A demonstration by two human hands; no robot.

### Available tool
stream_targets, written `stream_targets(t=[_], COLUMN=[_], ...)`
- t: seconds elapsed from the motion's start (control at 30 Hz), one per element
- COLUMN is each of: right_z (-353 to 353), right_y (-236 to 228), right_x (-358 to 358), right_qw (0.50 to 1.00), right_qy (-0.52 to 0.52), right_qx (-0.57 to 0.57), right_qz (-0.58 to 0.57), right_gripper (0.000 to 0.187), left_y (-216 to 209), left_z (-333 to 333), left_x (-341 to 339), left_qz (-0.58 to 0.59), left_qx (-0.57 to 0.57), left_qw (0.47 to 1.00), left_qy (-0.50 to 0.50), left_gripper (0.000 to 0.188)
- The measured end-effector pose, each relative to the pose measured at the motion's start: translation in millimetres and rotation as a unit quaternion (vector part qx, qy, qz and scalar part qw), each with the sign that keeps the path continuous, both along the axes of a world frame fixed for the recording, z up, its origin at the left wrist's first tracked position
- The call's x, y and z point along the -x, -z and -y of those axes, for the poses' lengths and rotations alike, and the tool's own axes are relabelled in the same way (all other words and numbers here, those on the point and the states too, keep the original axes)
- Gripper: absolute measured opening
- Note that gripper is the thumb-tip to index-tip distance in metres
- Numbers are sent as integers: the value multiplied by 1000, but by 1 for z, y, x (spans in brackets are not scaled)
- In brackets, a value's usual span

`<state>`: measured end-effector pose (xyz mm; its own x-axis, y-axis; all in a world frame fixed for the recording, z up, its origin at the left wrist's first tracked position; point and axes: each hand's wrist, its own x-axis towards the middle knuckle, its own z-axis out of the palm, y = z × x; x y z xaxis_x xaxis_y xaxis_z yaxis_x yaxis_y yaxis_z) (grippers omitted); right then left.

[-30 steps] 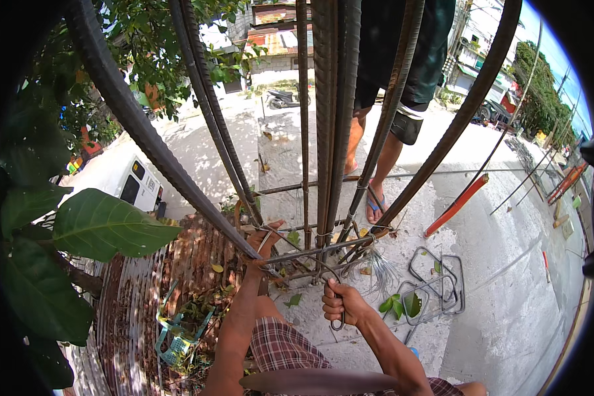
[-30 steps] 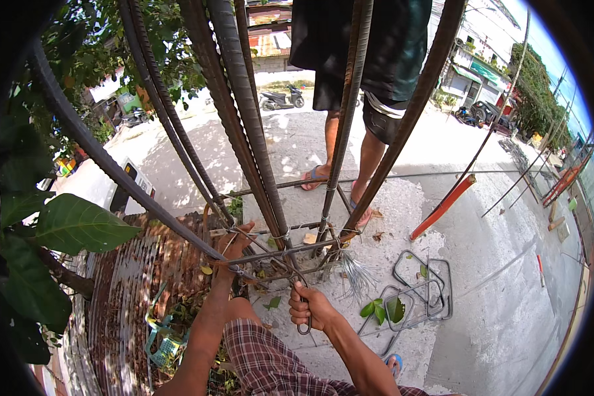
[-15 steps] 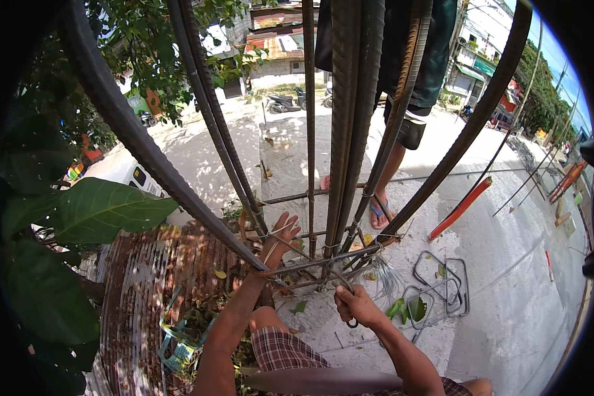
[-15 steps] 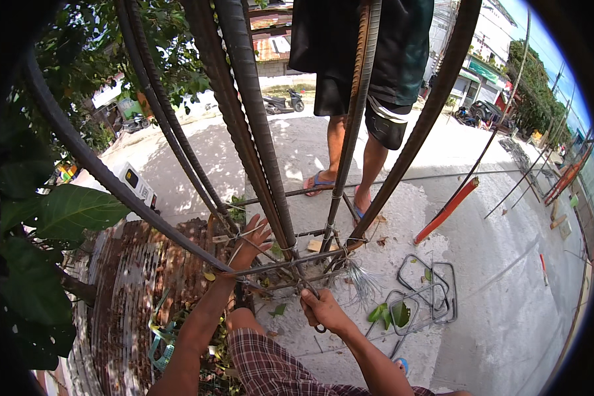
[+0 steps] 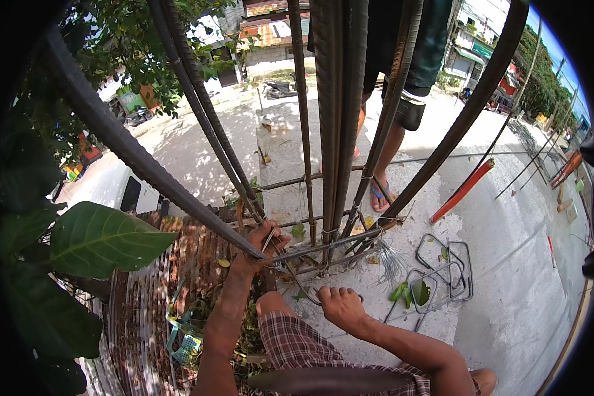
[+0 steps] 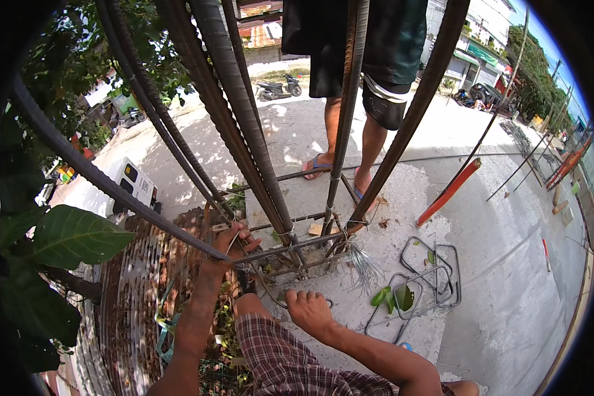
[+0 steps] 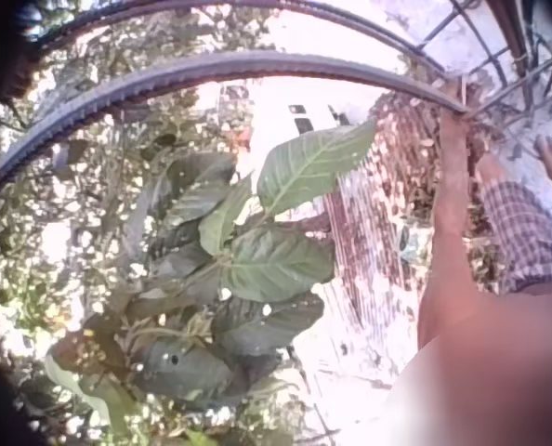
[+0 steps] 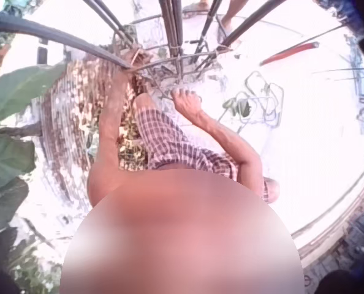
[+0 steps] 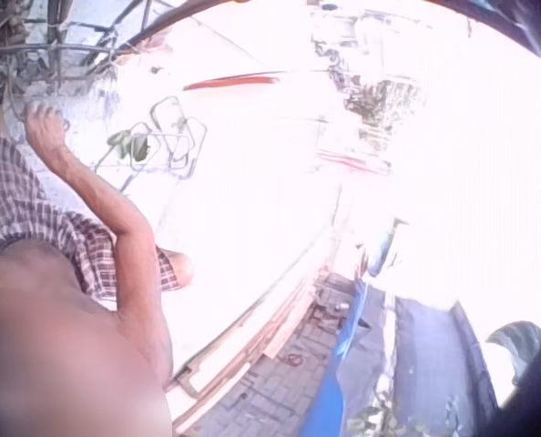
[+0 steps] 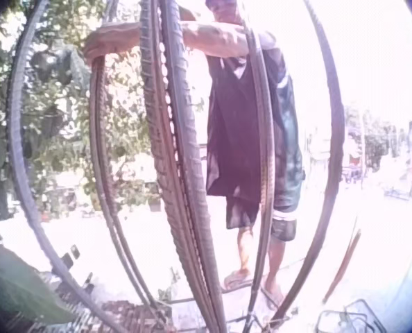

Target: The person assembles a rebar cage by tying horizontal and vertical steel bars together with wire. They bend and twist wire to secure intersections while another person holds the bars in place.

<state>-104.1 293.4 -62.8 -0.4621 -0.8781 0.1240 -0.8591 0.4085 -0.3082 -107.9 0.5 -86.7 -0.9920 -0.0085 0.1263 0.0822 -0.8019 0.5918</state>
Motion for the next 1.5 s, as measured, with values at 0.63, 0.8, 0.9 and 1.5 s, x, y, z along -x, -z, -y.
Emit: stream_targets(t=[0.63, 0.8, 0.9, 1.5], right_z=[14, 5, -3, 2], right_y=[-28, -1, 16, -42], right_x=[69, 53, 33, 15], right_qw=[738, 332, 283, 331], right_qy=[-104, -78, 10, 108], right_qx=[-338, -176, -106, -87], right_qz=[575, 923, 953, 934], right_gripper=[23, 20, 21, 23], left_y=[20, -41, -125, -249], left_z=[-5, -6, 1, -1], left_x=[-3, -42, -59, 73], left_qz=[43, 207, 312, 82], left_qx=[47, 280, 462, 431], left_qw=[997, 932, 717, 559], left_qy=[-43, -105, -418, -703], left_gripper=[25, 32, 46, 61])
